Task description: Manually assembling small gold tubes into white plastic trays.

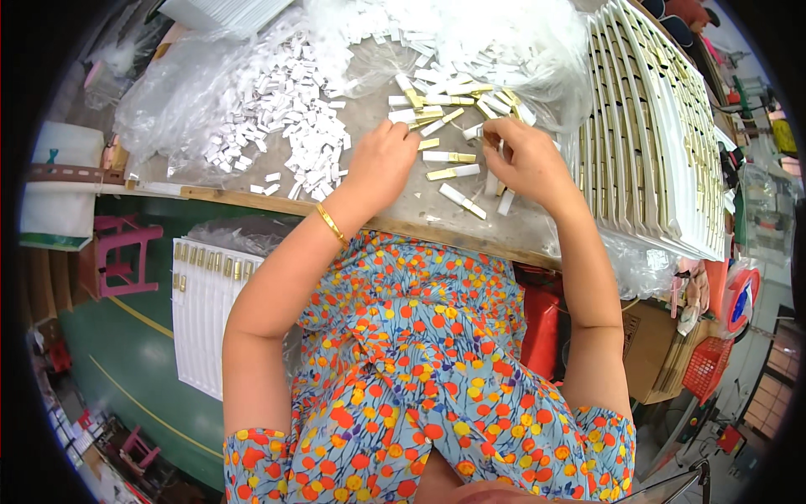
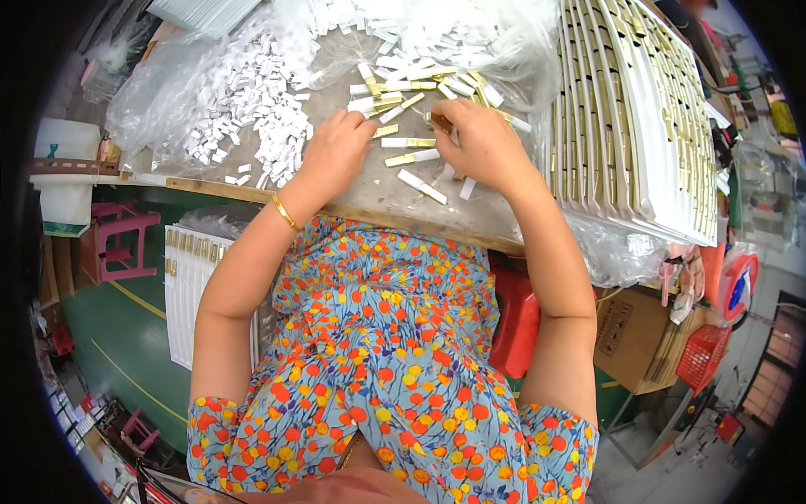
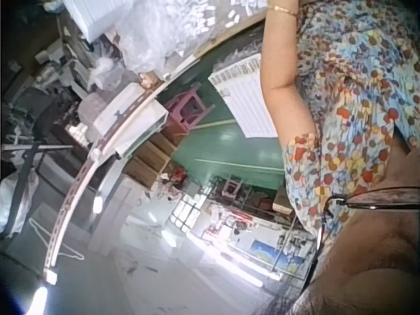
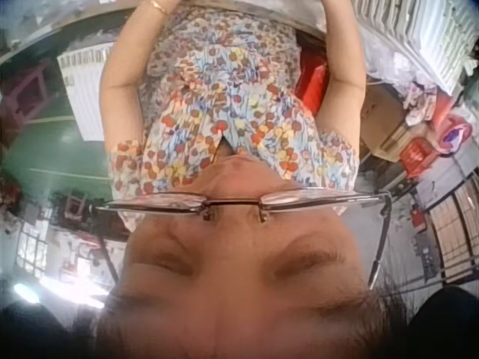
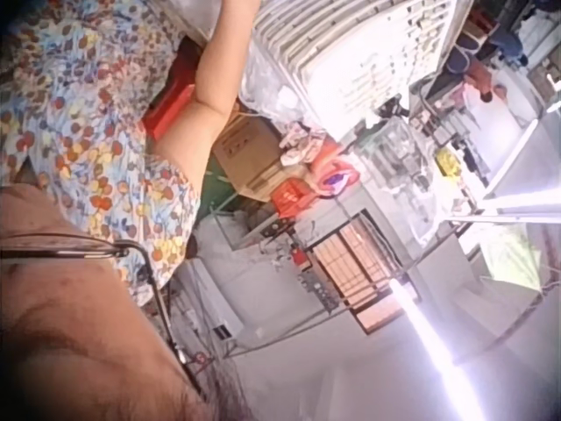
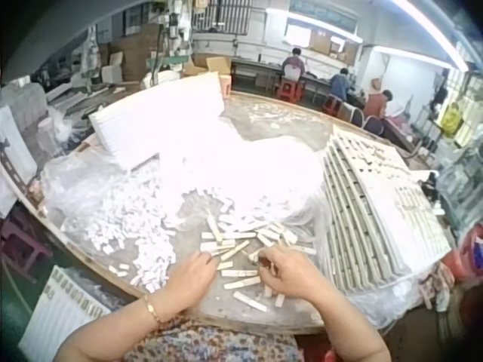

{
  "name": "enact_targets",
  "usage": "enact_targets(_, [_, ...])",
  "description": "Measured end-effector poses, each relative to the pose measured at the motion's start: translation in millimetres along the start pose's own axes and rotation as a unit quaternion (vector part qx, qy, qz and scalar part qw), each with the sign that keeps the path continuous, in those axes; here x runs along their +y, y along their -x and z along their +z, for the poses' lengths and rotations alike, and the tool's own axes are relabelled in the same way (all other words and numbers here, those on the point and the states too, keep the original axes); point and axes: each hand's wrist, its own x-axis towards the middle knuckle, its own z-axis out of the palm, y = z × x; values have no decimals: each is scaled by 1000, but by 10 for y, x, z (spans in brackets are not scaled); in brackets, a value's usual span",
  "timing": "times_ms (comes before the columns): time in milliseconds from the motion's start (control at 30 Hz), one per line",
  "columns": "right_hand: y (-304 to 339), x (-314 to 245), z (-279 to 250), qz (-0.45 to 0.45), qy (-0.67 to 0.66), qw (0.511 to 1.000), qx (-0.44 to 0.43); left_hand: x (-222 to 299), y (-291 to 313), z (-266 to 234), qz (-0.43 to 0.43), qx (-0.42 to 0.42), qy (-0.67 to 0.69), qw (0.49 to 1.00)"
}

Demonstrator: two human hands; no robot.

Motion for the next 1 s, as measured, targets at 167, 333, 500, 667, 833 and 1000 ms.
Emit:
enact_targets(167, [171, -30, 169, -68, 107, 990, -57, 26, 27, 25, -59, -31, 22, 998])
enact_targets(333, [112, -5, 136, -47, 106, 993, -21, 83, 66, -208, -204, -76, 221, 951])
enact_targets(500, [123, -102, 103, 75, -162, 979, -97, 33, -18, -267, -301, -141, 564, 756])
enact_targets(667, [-66, -233, 334, 148, -461, 873, -67, 142, 19, -213, -301, -135, 673, 662])
enact_targets(833, [-65, -406, 611, 126, -429, 888, -107, 125, 438, -336, -327, -77, 662, 670])
enact_targets(1000, [-6, -609, 734, 76, -364, 927, -40, -94, 1182, -753, -348, 7, 695, 629])
